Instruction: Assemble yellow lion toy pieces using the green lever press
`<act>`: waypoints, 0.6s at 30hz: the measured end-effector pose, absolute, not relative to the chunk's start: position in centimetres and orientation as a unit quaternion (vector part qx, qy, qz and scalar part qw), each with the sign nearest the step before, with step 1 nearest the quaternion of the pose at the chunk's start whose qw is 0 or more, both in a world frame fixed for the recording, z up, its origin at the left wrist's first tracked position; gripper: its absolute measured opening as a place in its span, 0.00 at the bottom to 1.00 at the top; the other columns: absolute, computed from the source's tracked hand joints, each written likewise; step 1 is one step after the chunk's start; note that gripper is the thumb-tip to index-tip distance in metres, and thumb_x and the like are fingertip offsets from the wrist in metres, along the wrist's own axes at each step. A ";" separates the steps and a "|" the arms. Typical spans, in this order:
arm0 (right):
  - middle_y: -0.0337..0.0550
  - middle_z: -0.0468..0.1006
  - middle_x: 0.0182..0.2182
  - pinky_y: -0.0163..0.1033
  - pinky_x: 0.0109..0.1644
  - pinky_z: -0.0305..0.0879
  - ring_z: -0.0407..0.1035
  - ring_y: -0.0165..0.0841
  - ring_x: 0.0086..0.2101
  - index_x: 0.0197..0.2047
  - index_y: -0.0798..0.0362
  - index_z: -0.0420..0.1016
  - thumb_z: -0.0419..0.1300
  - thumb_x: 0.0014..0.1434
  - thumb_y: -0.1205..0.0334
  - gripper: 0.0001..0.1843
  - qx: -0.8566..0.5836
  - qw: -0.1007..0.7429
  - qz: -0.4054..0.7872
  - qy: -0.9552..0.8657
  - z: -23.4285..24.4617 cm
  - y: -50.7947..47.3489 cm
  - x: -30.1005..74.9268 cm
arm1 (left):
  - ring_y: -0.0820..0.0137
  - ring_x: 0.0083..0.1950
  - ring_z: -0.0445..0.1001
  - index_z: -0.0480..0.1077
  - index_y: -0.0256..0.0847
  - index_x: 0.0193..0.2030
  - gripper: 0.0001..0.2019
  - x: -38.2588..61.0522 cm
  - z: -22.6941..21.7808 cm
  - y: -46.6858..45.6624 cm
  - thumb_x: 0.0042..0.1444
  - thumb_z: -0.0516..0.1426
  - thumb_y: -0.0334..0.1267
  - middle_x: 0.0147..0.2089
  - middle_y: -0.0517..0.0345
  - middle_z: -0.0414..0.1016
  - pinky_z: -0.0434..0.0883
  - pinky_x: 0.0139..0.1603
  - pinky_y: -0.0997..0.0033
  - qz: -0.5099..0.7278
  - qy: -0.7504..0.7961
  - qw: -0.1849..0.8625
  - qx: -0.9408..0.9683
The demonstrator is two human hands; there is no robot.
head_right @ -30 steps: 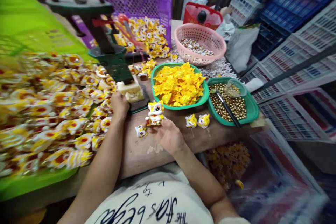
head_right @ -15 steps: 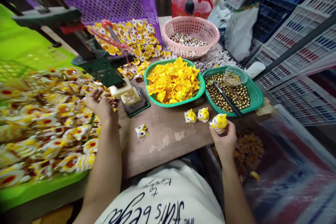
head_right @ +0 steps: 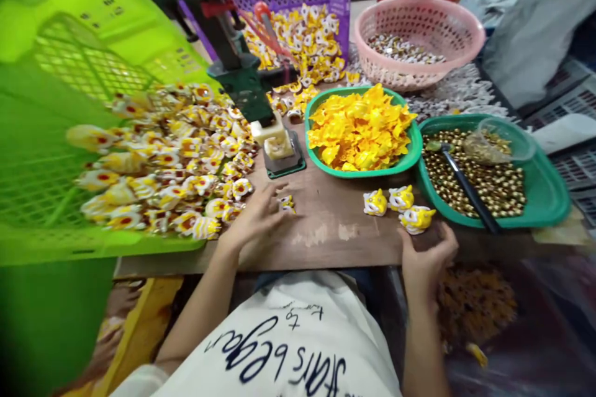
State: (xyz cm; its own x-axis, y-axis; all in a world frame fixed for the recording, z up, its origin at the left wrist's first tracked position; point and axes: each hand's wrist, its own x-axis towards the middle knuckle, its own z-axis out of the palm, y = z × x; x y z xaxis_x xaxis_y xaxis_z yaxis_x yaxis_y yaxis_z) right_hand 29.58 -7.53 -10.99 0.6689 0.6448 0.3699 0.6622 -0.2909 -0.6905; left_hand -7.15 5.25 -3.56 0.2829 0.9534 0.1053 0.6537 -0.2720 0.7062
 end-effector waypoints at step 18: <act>0.54 0.66 0.60 0.52 0.61 0.68 0.63 0.41 0.60 0.65 0.50 0.60 0.53 0.65 0.70 0.26 -0.456 0.440 0.247 -0.733 -5.0 -0.3 11.2 | 0.67 0.48 0.75 0.62 0.40 0.60 0.22 -1.4 -3.7 0.8 0.65 0.52 0.51 0.49 0.50 0.75 0.72 0.49 0.67 0.425 0.465 0.590 0.504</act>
